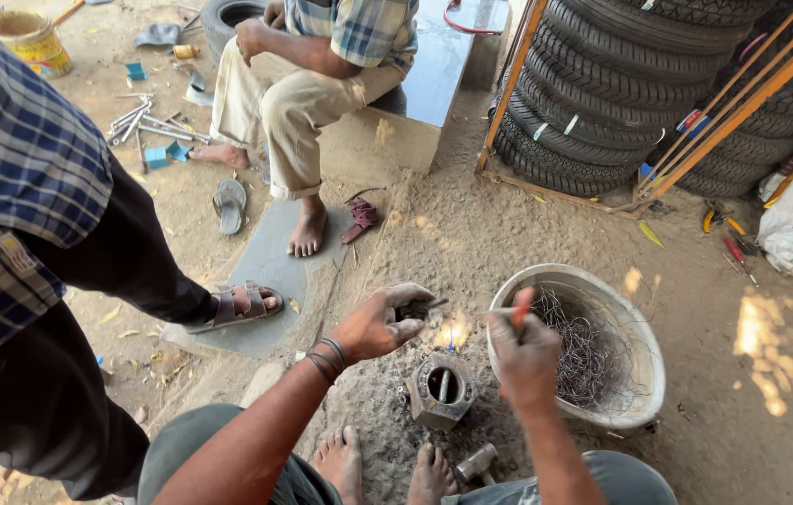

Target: The person uses a pair of scissors to scrape and clean a small metal part held in their left hand. They repeatedly scrape the surface of the part and occasionally dip the scissors into a bucket of wire.

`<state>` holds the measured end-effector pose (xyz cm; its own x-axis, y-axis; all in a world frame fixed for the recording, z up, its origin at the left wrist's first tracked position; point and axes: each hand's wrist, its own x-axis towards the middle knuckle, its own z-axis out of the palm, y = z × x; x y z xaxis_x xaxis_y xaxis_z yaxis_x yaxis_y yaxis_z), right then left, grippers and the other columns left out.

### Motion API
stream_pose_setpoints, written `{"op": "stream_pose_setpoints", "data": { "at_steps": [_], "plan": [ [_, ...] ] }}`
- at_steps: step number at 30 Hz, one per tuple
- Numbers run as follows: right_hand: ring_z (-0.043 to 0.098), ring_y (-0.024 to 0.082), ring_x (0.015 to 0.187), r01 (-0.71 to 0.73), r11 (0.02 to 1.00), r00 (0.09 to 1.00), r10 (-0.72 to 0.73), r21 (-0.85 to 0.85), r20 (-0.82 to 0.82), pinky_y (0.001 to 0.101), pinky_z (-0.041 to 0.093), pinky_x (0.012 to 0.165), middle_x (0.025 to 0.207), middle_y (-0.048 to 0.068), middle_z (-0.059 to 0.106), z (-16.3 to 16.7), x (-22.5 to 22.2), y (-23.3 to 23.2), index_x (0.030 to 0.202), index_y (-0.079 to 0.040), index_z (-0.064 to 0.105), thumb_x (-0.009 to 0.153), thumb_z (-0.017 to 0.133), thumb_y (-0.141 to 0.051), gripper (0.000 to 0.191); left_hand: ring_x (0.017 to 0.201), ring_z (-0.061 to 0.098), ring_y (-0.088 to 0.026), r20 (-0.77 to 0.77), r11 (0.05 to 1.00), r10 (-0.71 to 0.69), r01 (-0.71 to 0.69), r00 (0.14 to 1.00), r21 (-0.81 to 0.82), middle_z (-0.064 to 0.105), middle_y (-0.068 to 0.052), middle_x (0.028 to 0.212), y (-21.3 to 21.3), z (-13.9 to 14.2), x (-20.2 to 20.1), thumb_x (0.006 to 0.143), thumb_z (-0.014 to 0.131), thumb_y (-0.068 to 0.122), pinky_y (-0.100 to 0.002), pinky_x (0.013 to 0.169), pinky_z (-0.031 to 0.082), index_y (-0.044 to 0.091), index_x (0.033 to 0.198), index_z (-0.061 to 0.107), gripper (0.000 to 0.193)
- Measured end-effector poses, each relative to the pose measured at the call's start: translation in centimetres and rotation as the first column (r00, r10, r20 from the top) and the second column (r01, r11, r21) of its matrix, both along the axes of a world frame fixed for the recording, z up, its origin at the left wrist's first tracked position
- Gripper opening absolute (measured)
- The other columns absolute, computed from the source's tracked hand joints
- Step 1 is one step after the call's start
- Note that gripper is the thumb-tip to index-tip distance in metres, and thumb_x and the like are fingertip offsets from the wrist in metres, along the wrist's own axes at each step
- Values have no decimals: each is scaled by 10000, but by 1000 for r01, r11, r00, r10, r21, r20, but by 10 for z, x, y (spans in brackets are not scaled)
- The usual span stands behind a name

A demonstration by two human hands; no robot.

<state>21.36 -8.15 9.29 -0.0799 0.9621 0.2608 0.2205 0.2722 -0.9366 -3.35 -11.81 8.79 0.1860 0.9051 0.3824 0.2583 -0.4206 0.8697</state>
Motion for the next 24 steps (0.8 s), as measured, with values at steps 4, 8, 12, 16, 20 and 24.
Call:
{"op": "stream_pose_setpoints", "data": {
  "at_steps": [4,8,12,16,20,24],
  "plan": [
    [464,69,425,71,943,988,-112,-326,-108,274,336,353,570,5,582,3,13,9,858,-63,754,917,733,-156,112,855,702,-155,290,950,-308,309,906,42,741,-115,1185,-1,6,-4,989,663,131,-302,658,572,7,1069,747,170],
    [476,43,470,-36,966,986,-7,-258,-166,244,369,419,593,-32,575,-5,9,3,855,-51,749,920,743,-124,98,566,598,-107,658,941,-72,271,749,-205,737,-120,808,10,7,-13,925,494,231,-229,476,477,14,1159,718,390],
    [482,56,544,97,987,993,-104,-125,-50,266,364,479,677,-40,598,0,17,5,900,-31,748,926,742,-96,70,672,590,-104,466,960,-82,195,881,-200,691,-100,878,12,0,-10,948,525,221,-258,587,503,-2,1168,685,352],
    [628,158,640,111,994,989,-108,-21,106,349,479,586,789,87,726,-2,26,10,964,-33,778,899,761,-152,136,839,576,-170,425,997,-77,67,902,40,647,-120,1026,-2,-4,-3,996,507,135,-341,773,491,-41,1124,668,270],
    [763,210,825,-51,918,960,-64,394,273,365,574,743,920,173,734,-11,35,13,1009,-29,744,948,723,-183,166,471,529,-170,349,951,297,-243,889,-190,561,-103,818,10,-2,13,1055,440,182,-312,429,424,-14,906,604,295],
    [718,275,718,91,990,855,-20,-112,518,412,580,670,836,178,756,1,42,9,998,-65,776,925,728,-234,190,419,548,-207,595,817,543,-212,592,-535,622,-145,722,28,3,30,915,430,134,-358,346,430,35,988,549,171]
  ]
}}
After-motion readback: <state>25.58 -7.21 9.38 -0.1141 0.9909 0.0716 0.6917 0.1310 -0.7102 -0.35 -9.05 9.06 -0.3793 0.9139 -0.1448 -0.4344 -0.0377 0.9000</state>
